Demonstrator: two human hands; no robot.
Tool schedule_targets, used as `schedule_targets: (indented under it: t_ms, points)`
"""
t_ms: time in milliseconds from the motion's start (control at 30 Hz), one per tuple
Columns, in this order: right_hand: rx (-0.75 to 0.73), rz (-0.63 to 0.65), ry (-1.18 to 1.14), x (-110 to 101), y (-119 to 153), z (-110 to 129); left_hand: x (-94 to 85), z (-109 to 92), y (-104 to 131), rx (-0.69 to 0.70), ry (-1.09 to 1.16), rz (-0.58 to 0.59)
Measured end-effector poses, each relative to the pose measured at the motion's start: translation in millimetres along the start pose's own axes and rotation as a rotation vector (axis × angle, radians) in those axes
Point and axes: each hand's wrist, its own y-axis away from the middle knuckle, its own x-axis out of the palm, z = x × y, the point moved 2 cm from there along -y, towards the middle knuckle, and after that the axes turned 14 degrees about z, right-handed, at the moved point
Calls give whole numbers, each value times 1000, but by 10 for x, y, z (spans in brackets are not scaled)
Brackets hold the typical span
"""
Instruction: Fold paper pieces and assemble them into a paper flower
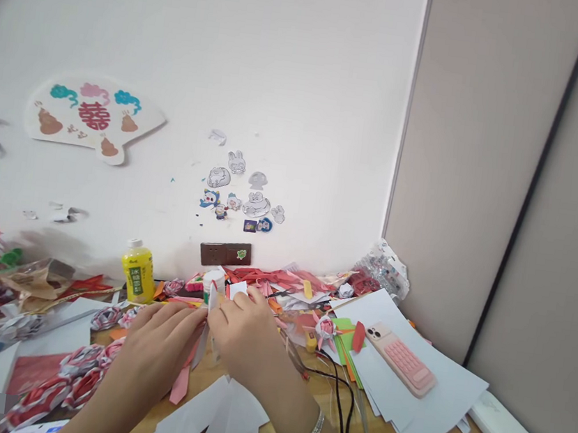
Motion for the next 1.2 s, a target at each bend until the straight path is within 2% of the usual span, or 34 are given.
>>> schedule_targets:
  t_ms: [267,467,667,833,933,1100,1200]
  points:
    - [-53,-8,-79,19,12,-5,58,28,13,32,88,32]
    - [-80,59,-140,54,4,-78,79,9,-4,-15,154,172]
    - [19,119,-78,52,-7,-44,90,39,2,-34,136,146]
    - [-61,74,-133,-34,28,-12,-43,-14,-12,-19,267,61]
    - [-108,75,-174,-75,49,-26,-108,-48,-25,-14,343,67]
    - [-90,137,-229,-55,49,-132,-8,78,5,-80,474,161]
    - [-68,168,-266,-22,58,-222,29,187,39,-92,477,62]
